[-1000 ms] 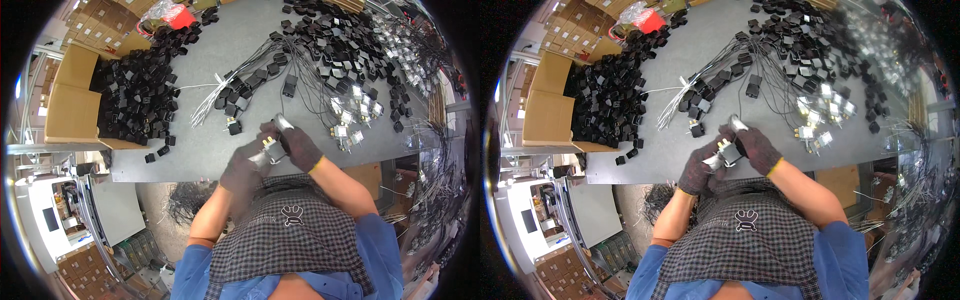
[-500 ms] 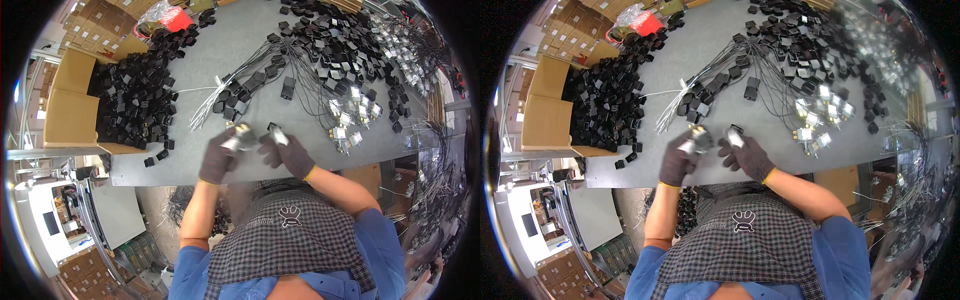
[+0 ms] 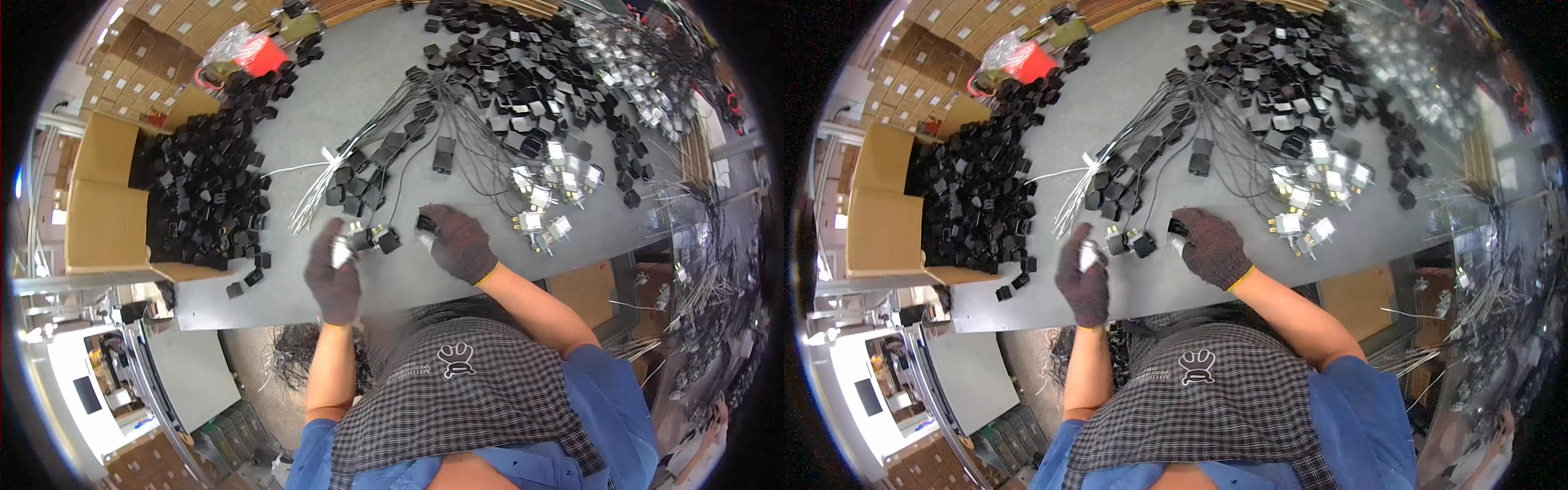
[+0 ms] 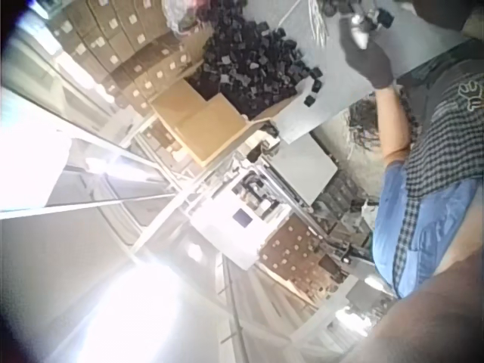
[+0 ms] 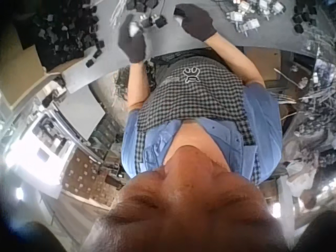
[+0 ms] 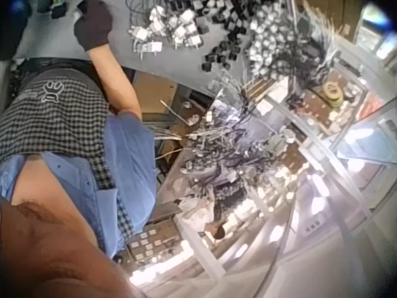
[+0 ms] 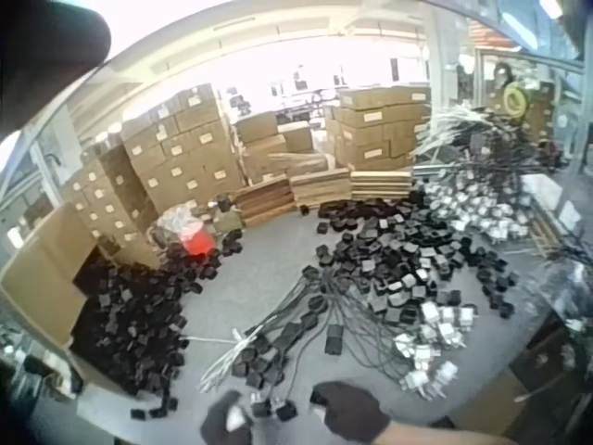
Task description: The person assembles and organizes small electronic components with attached wires by hand at a production workbench.
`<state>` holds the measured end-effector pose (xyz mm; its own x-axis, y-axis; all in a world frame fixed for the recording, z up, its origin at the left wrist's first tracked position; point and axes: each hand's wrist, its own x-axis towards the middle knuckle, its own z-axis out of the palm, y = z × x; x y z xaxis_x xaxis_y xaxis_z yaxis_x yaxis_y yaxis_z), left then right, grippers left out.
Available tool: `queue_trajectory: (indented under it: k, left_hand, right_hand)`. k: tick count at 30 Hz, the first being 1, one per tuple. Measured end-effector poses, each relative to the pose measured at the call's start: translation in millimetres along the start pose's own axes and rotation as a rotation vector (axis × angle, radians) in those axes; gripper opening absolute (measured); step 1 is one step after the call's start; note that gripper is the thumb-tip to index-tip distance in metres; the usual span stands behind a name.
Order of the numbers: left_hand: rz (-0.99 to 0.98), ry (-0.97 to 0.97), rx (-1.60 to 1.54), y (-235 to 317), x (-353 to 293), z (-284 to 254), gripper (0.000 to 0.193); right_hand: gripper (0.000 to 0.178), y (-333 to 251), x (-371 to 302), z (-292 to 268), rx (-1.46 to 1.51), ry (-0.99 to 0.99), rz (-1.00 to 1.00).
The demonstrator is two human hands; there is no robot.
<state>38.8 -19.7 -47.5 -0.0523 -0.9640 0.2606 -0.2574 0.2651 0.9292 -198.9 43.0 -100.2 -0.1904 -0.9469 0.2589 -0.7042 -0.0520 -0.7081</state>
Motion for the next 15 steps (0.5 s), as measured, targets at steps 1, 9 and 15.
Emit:
queue_trajectory:
  k: [1,9,15]
  left_hand:
    - [0.091,-0.064,0.032,-2,-11,8,0.049]
    - [0.113,-0.608,0.135,0,-27,102,0.054]
    - [-0.038,-0.783,0.357,31,-2,170,0.066]
  right_hand:
    - [0.051,-7,-3,-13,-0.006,0.005,0.002]
    - [0.041,-2,-58,-106,0.467,-0.168,0.177]
    - [0.034,31,-95,-111,0.975,-0.173,0.78]
